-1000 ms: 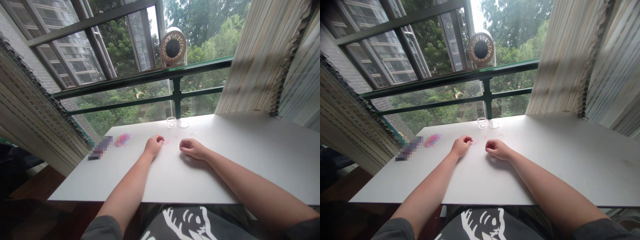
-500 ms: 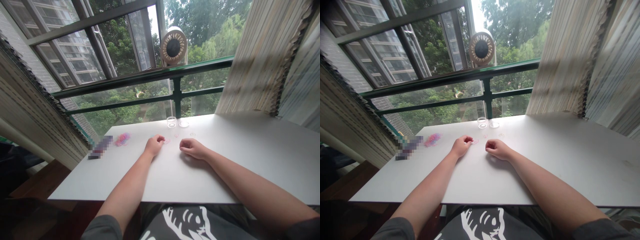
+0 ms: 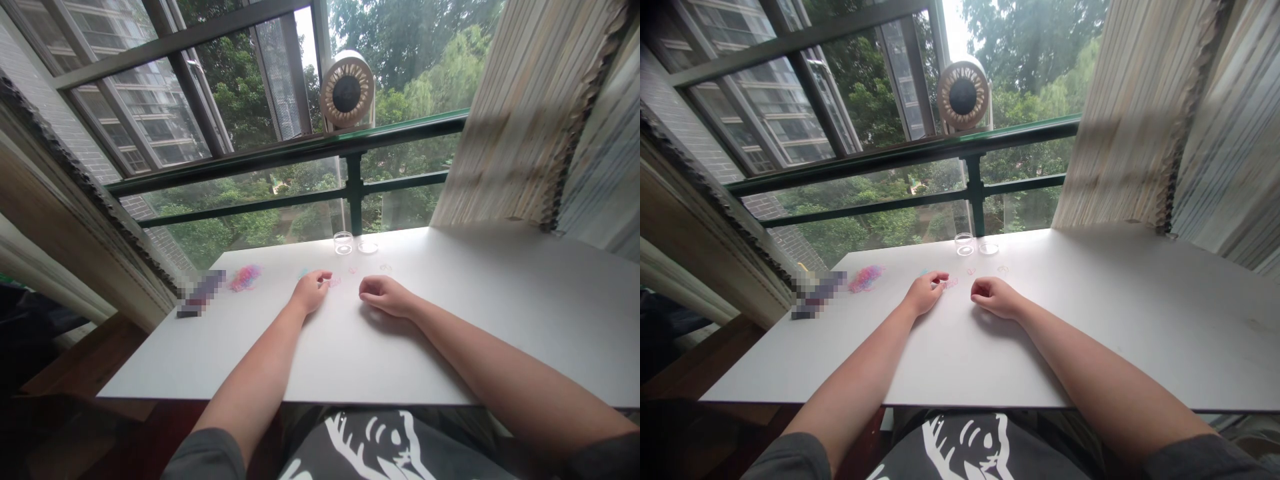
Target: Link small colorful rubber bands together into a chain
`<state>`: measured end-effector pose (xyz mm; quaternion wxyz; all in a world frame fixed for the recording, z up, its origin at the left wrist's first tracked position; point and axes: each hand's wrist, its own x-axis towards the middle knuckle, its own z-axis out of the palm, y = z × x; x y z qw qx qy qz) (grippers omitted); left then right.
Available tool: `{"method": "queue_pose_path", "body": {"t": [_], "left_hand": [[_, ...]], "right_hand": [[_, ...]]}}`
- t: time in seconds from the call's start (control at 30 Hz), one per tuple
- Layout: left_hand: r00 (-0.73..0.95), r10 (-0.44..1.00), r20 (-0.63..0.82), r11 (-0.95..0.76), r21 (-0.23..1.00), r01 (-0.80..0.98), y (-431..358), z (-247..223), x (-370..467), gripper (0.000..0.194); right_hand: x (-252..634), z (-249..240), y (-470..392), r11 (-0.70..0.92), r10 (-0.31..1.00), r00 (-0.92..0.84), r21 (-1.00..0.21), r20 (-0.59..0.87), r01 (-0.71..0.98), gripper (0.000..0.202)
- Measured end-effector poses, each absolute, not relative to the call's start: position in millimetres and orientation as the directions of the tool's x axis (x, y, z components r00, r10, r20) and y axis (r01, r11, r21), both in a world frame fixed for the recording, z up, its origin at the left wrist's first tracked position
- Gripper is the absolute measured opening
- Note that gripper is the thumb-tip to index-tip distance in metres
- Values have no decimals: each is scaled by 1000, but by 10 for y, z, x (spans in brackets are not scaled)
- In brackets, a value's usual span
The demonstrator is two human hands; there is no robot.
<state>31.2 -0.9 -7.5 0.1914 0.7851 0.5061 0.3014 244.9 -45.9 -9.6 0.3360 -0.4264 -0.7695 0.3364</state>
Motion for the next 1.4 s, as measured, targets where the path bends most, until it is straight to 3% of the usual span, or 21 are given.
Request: {"method": "queue_pose_path", "body": {"t": [0.57,0.9,1.13,1.3,1.4], "left_hand": [[335,890,311,-455,662,595,-49,-36,317,22],[430,869,244,-466,696,547,-164,-18,348,26],[274,915,297,-400,579,711,-3,129,-164,25],[-23,957,291,-108,427,898,109,48,-935,22],[-133,946,296,3,402,916,174,-50,-1186,26]], "right_hand": [[2443,-80,-482,390,893,-395,-806,214,445,13],[2437,-93,-478,397,890,-408,-788,205,470,15],[2446,-87,-477,361,902,-400,-791,162,494,16],[2443,-109,-467,360,901,-404,-797,160,485,16],[2445,-116,-465,358,901,-404,-801,160,480,16]]}}
